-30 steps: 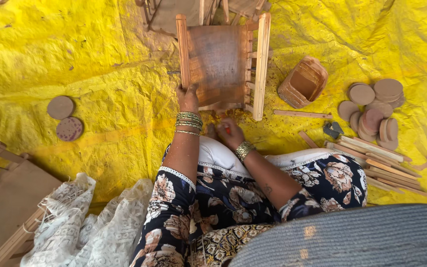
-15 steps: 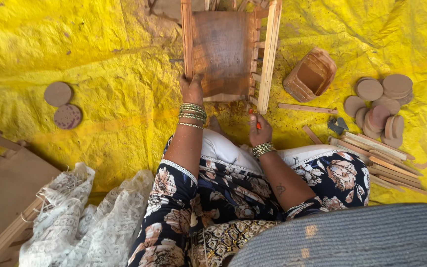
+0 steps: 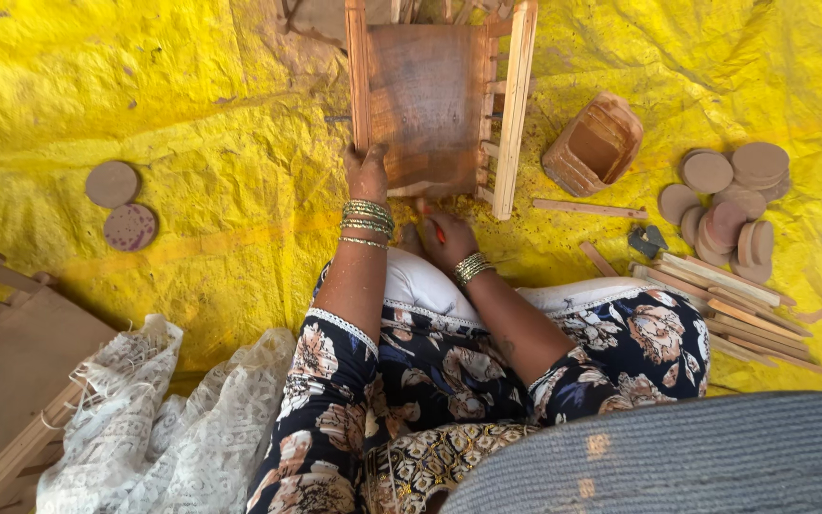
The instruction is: The person sits on the ground and applies a reddish-brown stain to a small wooden chair using a brush, dipping the brush into a container of stain. They rotate and reposition the chair to coat the seat, back, and side rails, working the stain into the slats and edges.
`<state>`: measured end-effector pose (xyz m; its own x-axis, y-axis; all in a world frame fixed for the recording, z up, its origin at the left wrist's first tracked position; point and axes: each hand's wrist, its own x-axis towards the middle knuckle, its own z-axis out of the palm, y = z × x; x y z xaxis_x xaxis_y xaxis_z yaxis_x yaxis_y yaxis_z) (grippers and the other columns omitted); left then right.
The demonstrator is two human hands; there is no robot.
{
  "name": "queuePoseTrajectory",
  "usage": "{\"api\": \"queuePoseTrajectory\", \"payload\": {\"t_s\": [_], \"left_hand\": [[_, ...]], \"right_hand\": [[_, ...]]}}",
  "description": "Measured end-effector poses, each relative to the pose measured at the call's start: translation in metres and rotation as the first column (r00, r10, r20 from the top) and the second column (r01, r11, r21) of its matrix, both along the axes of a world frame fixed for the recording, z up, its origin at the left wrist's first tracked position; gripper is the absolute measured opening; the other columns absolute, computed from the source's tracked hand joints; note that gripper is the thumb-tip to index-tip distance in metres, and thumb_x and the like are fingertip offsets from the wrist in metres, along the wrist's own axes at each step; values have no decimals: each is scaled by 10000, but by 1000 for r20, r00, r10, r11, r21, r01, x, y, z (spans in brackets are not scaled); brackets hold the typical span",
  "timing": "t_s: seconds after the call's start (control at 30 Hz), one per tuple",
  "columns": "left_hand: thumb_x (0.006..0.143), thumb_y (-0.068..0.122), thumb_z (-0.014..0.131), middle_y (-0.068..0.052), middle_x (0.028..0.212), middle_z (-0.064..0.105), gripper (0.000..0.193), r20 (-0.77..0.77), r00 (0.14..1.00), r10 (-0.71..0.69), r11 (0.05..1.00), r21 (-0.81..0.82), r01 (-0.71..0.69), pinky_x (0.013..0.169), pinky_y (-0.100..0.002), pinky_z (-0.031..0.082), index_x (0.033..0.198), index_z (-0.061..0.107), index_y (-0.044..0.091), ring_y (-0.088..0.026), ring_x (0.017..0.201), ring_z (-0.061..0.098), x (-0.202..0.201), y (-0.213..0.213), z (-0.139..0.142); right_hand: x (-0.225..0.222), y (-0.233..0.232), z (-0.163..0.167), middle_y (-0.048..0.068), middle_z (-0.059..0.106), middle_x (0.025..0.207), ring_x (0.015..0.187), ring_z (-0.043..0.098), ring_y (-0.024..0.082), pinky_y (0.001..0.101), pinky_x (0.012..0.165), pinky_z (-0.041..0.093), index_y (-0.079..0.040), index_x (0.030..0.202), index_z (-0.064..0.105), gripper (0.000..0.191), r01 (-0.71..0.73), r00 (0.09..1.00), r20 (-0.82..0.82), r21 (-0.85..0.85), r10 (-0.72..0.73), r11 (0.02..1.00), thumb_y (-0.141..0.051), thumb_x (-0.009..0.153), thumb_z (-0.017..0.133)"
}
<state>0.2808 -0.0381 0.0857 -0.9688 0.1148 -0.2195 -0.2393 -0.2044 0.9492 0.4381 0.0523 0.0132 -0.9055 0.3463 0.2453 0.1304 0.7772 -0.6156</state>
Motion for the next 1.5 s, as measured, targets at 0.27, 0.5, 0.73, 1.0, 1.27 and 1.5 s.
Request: {"api": "queuePoseTrajectory", "payload": {"t_s": [0.27, 0.5, 0.73, 1.0, 1.27, 1.5], "left_hand": [[786, 279, 711, -225, 1396, 574, 805, 6, 1000, -12, 999, -41, 12, 1075, -385, 432, 1467, 417, -34, -321, 1247, 568, -2, 12, 10], [826, 281, 723, -246, 1498, 479, 856, -28, 1000, 4, 990, -142, -8, 1152, -383, 360, 1520, 354, -58, -334, 1364, 487, -11, 14, -3], [806, 263, 712, -227, 1453, 519, 837, 19, 1000, 2, 1000, 18, -2, 1116, -379, 378, 1499, 356, -43, -318, 1308, 517, -2, 6, -4], [813, 287, 715, -231, 1401, 579, 808, -53, 998, -19, 993, -116, 13, 1109, -381, 414, 1472, 401, -60, -323, 1276, 563, -4, 5, 6], [804, 332, 718, -239, 1489, 491, 876, -12, 1000, -20, 976, -216, 17, 1138, -396, 373, 1524, 371, -25, -346, 1356, 493, -6, 5, 5], [848, 261, 706, -216, 1474, 502, 838, -29, 999, -33, 999, 5, 33, 1134, -365, 368, 1519, 327, -67, -301, 1338, 504, -14, 4, 0]], "right_hand": [[-18, 18, 7, 166, 752, 961, 885, 749, 312, 374, 815, 584, -46, 1161, 683, 242, -237, 950, -282, -368, 134, 899, -228, 1044, 576], [26, 45, -1, 150, 756, 918, 763, 721, 348, 462, 710, 569, -128, 1128, 729, 203, 253, 960, -173, 200, -220, 946, -194, 1009, 578], [28, 26, -10, 188, 730, 845, 756, 703, 375, 504, 726, 555, -64, 1269, 676, 327, 191, 956, 164, 285, -244, 939, -259, 1024, 585], [1, 11, 8, 217, 741, 1082, 980, 733, 354, 427, 867, 584, -51, 1300, 668, 346, -244, 964, -145, -149, 223, 958, -224, 1015, 577], [-9, 13, 4, 205, 747, 931, 837, 726, 378, 450, 772, 584, -62, 1235, 724, 317, -200, 978, -55, 43, 203, 979, -228, 986, 616], [28, 41, -4, 168, 750, 909, 778, 723, 333, 474, 733, 575, -85, 1134, 725, 258, 140, 973, -218, 300, -75, 944, -218, 981, 565]]}}
